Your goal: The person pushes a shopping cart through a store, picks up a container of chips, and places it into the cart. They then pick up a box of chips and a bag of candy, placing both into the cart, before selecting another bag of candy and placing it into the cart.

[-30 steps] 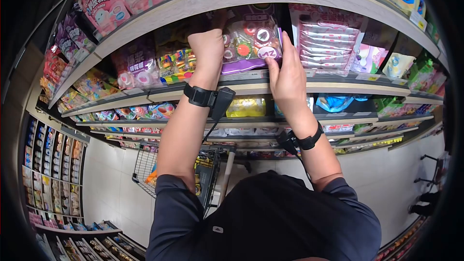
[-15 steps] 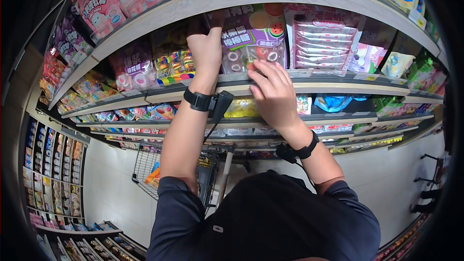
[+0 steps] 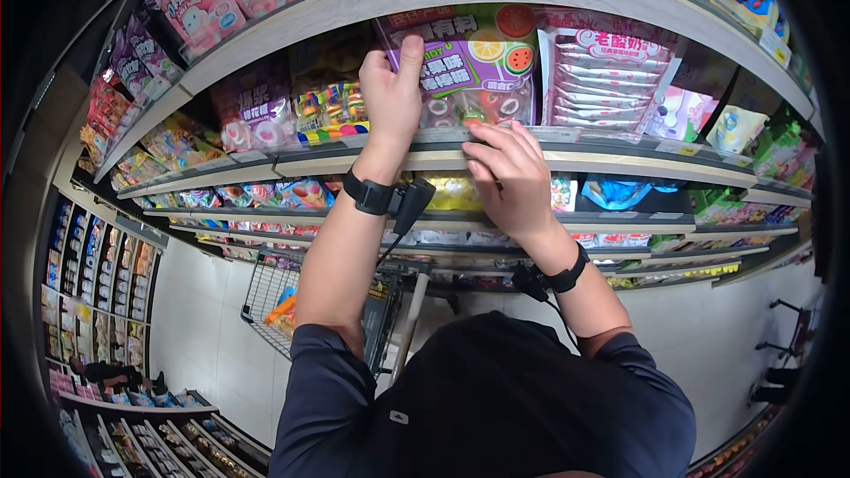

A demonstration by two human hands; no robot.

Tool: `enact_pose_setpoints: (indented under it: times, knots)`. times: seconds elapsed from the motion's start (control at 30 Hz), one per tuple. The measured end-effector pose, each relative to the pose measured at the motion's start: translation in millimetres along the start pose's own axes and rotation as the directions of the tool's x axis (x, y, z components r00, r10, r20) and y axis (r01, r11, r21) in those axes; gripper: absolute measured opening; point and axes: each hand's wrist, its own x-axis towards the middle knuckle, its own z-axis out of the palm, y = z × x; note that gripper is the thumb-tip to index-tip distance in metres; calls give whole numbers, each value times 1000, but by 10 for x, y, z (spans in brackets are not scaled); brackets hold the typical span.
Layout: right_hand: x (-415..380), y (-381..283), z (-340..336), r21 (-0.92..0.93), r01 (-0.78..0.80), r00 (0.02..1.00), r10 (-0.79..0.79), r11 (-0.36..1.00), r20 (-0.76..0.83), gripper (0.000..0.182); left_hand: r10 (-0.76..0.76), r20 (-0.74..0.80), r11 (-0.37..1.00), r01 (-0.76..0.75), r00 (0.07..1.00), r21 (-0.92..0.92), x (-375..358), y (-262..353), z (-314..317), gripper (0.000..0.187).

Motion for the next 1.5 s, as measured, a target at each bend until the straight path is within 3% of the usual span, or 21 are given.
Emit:
enact_pose_setpoints:
  times: [0.2,0.3,0.37,0.57,0.7,0.9,0.97,1.0,1.03,1.1,1.17,1.23,1.3,1.33,1.4,1.47,1.5]
  knots:
    - [12,33,-35,33,9,999,-8,999,-51,20,-16,-76,993,24,997,114,15,-83,0,54]
    - [-17,45,-62,54,11,998,-8,998,-54,20,9,-66,997,-3,998,81,-20,-76,12,53]
    - [-39,49,-70,75,9,999,-5,997,-54,18,85,-24,996,-84,996,37,-59,-6,21,35]
    - [-125,-16,-85,203,-36,998,46,978,-46,22,142,-30,987,-144,989,-70,-124,123,2,35]
    - [-185,-45,-28,281,-66,997,75,957,-19,26,99,-23,995,-99,995,21,-145,34,-7,28]
    - [-221,-102,10,334,-57,997,69,941,-25,24,57,10,998,-57,998,10,-182,76,-67,27]
    - [-278,-114,17,335,-112,994,101,935,49,19,164,-105,985,-158,981,62,-211,79,-89,37]
    - [-318,-109,33,338,-110,994,98,935,53,19,180,-64,982,-176,981,65,-274,116,-147,52]
    - [-366,-97,61,355,-108,993,87,929,74,18,181,-70,982,-177,981,67,-357,171,-217,52]
    - [-431,-105,68,382,-103,992,69,918,103,16,310,-28,888,-279,950,365,-580,328,-379,57]
    - [-479,-126,92,392,-86,988,28,916,152,16,330,43,841,-314,943,440,-928,304,-671,61]
    - [-541,-144,194,408,-62,990,5,911,140,16,261,94,817,-272,961,509,-1354,300,-969,60]
    - [-615,-183,280,458,-156,970,49,875,237,14,126,40,791,-125,991,599,-1853,241,-1227,56]
    - [-638,-236,348,487,-147,969,26,861,247,14,37,-41,763,-2,998,646,-2151,151,-1373,52]
    - [-718,-317,471,500,-209,918,-9,841,398,12,-168,-286,798,301,943,522,-2704,94,-1590,40]
    - [-844,-367,598,500,-284,816,-68,818,575,14,-297,-458,626,533,838,569,-3385,-4,-1970,29]
    - [-957,-378,700,520,-278,809,-94,808,579,14,-303,-476,532,561,825,634,-3800,-97,-2224,27]
